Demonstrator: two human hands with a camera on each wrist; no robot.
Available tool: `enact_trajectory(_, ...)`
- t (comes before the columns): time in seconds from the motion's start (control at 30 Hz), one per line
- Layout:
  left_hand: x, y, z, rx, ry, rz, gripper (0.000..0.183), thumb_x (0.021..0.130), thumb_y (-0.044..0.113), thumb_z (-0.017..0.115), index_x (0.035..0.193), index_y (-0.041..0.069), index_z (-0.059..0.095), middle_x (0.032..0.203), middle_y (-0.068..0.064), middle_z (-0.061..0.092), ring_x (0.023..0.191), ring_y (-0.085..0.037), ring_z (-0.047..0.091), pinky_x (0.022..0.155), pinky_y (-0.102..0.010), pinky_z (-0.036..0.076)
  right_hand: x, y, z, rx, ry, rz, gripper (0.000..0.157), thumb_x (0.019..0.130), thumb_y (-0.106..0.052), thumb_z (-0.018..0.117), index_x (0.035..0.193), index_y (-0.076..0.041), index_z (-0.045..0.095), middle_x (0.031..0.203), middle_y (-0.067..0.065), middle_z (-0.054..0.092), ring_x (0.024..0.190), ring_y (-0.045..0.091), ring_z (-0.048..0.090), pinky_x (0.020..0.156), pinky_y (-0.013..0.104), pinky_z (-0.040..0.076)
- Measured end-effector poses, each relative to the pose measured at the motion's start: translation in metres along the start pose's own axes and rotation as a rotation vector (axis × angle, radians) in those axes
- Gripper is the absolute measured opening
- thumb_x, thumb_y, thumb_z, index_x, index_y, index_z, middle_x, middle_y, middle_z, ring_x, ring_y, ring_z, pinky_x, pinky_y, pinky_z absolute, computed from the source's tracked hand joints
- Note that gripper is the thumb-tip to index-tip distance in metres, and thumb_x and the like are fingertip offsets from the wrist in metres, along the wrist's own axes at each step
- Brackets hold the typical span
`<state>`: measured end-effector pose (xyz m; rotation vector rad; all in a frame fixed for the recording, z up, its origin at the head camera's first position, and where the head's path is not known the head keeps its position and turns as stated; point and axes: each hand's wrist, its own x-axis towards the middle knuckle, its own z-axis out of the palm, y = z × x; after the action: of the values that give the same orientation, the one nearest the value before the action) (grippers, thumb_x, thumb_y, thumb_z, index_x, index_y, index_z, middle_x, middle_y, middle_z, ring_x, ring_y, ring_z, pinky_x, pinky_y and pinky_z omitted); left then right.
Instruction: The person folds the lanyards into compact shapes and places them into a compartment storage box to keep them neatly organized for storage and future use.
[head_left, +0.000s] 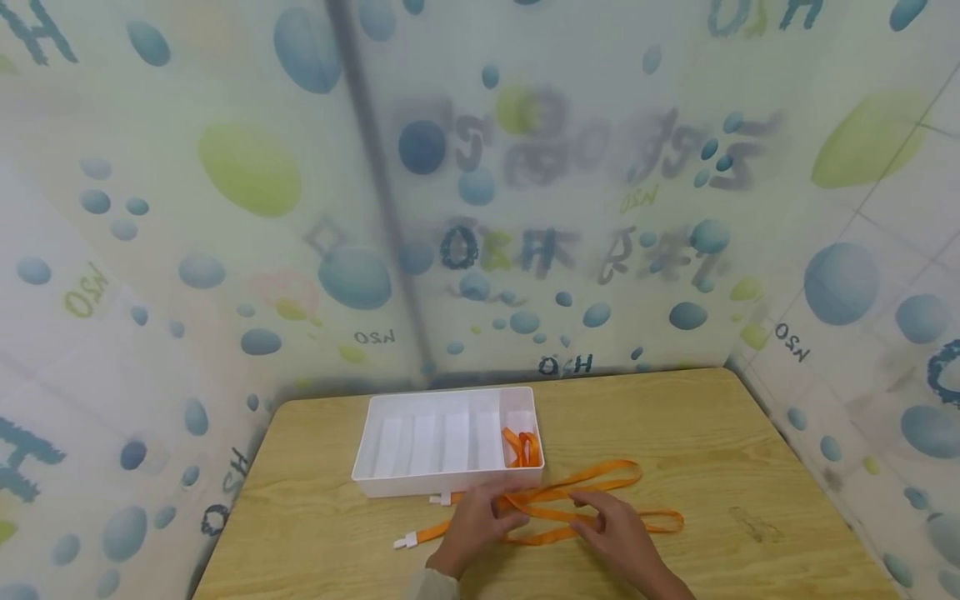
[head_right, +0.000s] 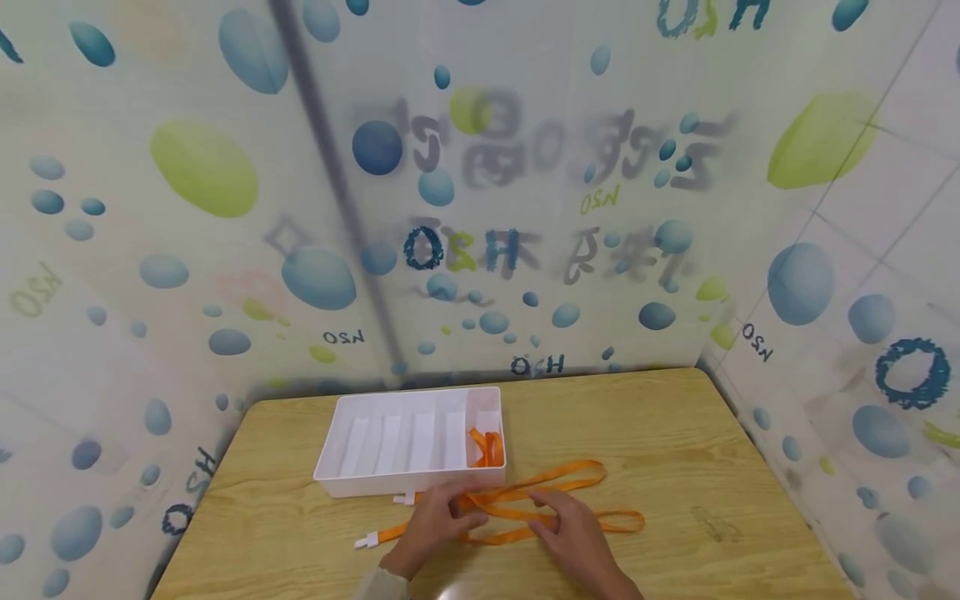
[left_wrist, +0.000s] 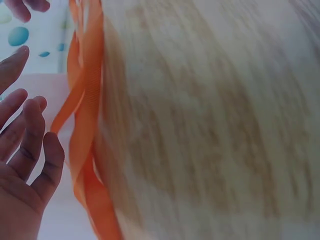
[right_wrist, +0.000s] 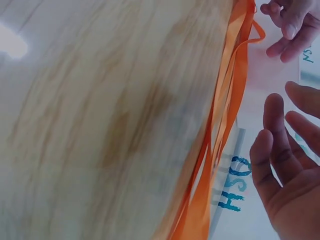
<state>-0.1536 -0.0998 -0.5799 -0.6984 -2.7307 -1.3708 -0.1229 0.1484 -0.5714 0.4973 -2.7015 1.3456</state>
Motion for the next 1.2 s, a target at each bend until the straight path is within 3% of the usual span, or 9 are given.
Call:
enact_trajectory(0.1,-0.002,-0.002,0.001,0.016,0.000,-0.040,0.039,0.081,0.022,0.084,0.119,0.021,0.074,0.119,0.009,0.069,0.105,-0.010,0.061,0.088,-0.032,0.051,-0.001,0.004,0.000,-0.021,-0.026,0.036,0.036,0.084,-0.013,0.079,0.118,-0.004,0.070,0.103,0.009,0.070,0.055,-0.003,0.042,0.048,0.021,0.041)
enact_trajectory(0.23,-0.002,-0.007,0.004,0.032,0.005,-0.021,0.033,0.079,0.026,0.085,0.109,0.014,0.076,0.113,0.007,0.071,0.102,-0.010,0.061,0.088,-0.031,0.051,-0.003,0.008,-0.001,-0.033,-0.065,0.066,0.035,0.086,-0.012,0.077,0.119,-0.003,0.069,0.107,0.011,0.070,0.057,-0.002,0.046,0.052,0.021,0.044)
enact_trajectory(0.43,-0.002,-0.011,0.006,0.061,-0.036,0.007,0.042,0.077,0.035,0.085,0.112,0.013,0.074,0.116,0.006,0.070,0.108,-0.012,0.063,0.095,-0.034,0.050,-0.003,0.015,-0.002,-0.074,-0.092,0.082,0.036,0.085,-0.012,0.078,0.119,-0.005,0.069,0.108,0.007,0.070,0.084,0.015,0.066,0.066,0.025,0.051)
enact_trajectory(0.63,-0.001,-0.014,0.008,0.063,-0.085,-0.002,0.051,0.076,0.040,0.086,0.119,0.015,0.073,0.123,0.008,0.067,0.112,-0.011,0.060,0.096,-0.033,0.049,-0.003,0.021,0.000,-0.149,-0.094,0.101,0.039,0.079,-0.007,0.081,0.117,-0.010,0.071,0.108,0.001,0.071,0.102,0.025,0.067,0.082,0.040,0.055)
enact_trajectory(0.97,-0.003,-0.015,0.010,0.103,-0.118,-0.030,0.048,0.077,0.037,0.085,0.118,0.016,0.072,0.124,0.008,0.066,0.115,-0.013,0.059,0.101,-0.036,0.046,-0.002,0.025,0.003,-0.186,-0.100,0.123,0.042,0.076,-0.006,0.083,0.116,-0.012,0.072,0.109,-0.001,0.071,0.103,0.025,0.066,0.085,0.046,0.054)
enact_trajectory(1.2,-0.005,-0.015,0.012,0.136,-0.113,0.064,0.050,0.075,0.037,0.087,0.118,0.014,0.072,0.124,0.004,0.066,0.115,-0.014,0.060,0.099,-0.034,0.047,-0.002,0.025,0.004,-0.219,-0.120,0.108,0.039,0.076,-0.006,0.082,0.113,-0.012,0.072,0.106,-0.002,0.070,0.100,0.023,0.066,0.084,0.044,0.054)
